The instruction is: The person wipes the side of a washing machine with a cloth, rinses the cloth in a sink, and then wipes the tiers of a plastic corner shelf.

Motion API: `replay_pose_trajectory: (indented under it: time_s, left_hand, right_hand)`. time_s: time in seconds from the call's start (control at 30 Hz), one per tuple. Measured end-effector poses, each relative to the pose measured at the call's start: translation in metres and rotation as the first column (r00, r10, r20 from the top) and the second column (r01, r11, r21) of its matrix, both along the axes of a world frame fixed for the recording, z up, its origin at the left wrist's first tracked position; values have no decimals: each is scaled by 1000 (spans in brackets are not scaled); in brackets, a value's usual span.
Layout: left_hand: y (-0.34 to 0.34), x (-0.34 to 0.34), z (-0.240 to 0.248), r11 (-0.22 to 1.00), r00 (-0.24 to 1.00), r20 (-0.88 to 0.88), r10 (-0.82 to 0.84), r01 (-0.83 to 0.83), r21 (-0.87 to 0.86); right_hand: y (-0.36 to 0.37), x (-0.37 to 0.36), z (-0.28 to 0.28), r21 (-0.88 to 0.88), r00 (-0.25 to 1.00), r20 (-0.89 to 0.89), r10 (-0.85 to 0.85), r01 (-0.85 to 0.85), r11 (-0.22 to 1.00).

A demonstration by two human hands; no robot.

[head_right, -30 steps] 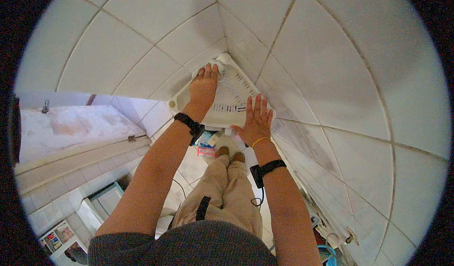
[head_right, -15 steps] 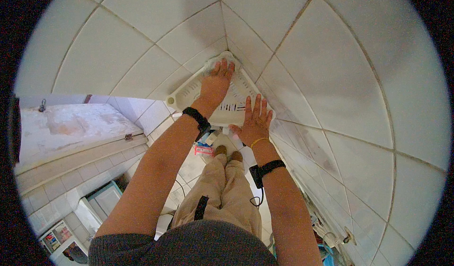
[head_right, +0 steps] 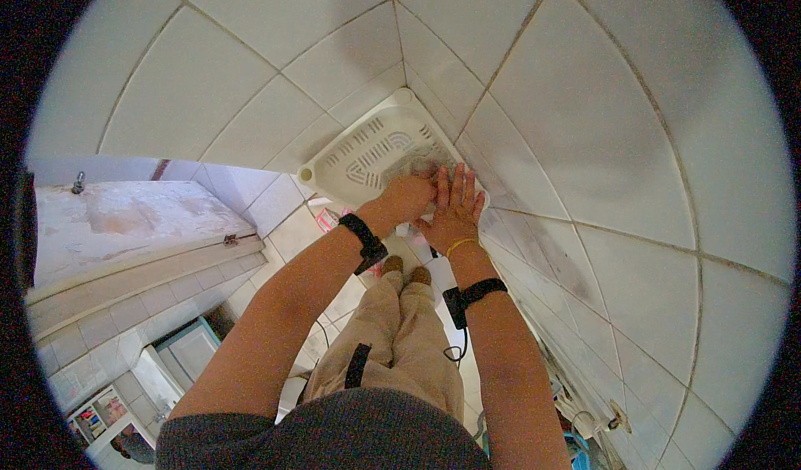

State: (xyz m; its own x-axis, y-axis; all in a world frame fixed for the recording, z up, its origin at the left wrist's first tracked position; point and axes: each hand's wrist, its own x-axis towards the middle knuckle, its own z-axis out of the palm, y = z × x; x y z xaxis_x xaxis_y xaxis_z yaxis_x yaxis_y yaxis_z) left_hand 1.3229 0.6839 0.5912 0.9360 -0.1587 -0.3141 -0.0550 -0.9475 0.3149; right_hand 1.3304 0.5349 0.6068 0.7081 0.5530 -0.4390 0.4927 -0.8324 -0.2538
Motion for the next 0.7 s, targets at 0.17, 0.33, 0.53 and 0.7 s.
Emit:
replay_pose_trajectory:
  time_s: [0.17, 0.33, 0.53, 0.7]
  left_hand:
    - [9, -8, -28, 1000, 1000, -25, -9, 9, -4]
    - [69, 19, -10, 949, 946, 94, 311, -315, 34]
    - [30, 26, -19, 959, 992, 48, 118, -127, 255]
    - [45, 19, -26, 972, 978, 177, 113, -146, 186]
  right_hand:
    - [5, -3, -1, 3, 1000, -3, 7, -7, 1000]
    - [2, -5, -5, 56, 999, 40, -11, 9, 998]
    - [6, -3, 1, 44, 999, 23, -25, 24, 999]
    - [6, -5, -1, 57, 999, 33, -21, 19, 998]
